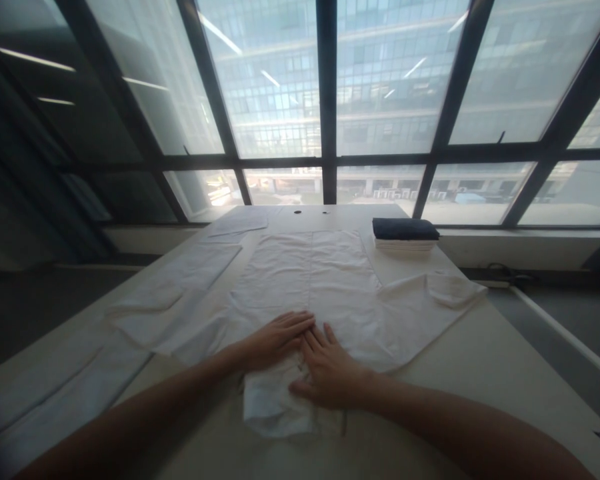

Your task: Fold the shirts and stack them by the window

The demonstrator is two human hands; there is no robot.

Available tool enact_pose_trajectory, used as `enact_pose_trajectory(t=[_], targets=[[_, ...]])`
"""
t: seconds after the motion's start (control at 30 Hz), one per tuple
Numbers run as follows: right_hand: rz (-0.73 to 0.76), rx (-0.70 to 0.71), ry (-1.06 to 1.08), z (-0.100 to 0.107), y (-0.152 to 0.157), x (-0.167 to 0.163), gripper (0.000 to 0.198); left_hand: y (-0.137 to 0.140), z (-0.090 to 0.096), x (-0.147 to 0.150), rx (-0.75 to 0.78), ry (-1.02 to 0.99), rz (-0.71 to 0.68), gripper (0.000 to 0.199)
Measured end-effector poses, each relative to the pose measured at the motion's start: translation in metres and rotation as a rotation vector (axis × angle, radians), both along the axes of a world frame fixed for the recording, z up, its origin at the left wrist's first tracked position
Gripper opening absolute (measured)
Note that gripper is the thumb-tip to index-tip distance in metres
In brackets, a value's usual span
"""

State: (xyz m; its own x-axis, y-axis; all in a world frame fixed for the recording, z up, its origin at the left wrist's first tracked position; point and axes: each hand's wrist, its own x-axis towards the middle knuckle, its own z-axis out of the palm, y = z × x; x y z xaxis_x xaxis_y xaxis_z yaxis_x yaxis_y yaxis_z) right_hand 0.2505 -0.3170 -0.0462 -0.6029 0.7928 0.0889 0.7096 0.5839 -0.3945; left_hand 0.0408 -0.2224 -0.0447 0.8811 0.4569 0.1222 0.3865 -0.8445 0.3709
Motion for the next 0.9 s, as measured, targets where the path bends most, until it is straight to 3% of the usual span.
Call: enact_pose_trajectory(t=[0.27,0.33,0.4,0.47,0.53,0.63,0.77,0.9], targets=[[-0.017,-0.022,0.016,-0.006,-0.011,0.008,0.094,-0.029,0.000,-0.008,0.084,0.127,0.001,0.070],[-0.034,-0.044,0.053,-0.001,-0.005,0.012,0.078,-0.026,0.002,-0.004,0.058,0.144,-0.011,0.069],[-0.114,-0.094,0.089,0.008,0.012,0.014,0.052,-0.016,0.005,0.006,0.014,0.120,0.041,0.060],[-0.275,-0.100,0.100,0.016,0.037,0.013,0.051,-0.001,0.007,0.020,0.026,0.061,0.171,0.053],[-0.446,0.018,0.071,0.018,0.063,0.008,0.050,0.014,0.004,0.035,0.090,0.029,0.309,0.053],[-0.504,0.156,-0.026,0.007,0.088,-0.005,0.055,0.030,-0.009,0.051,0.134,0.094,0.381,0.059],[-0.444,0.147,-0.074,-0.018,0.093,-0.015,0.059,0.038,-0.029,0.050,0.158,0.130,0.356,0.065],[-0.436,0.132,-0.058,-0.027,0.089,-0.007,0.060,0.036,-0.032,0.045,0.186,0.142,0.367,0.060]])
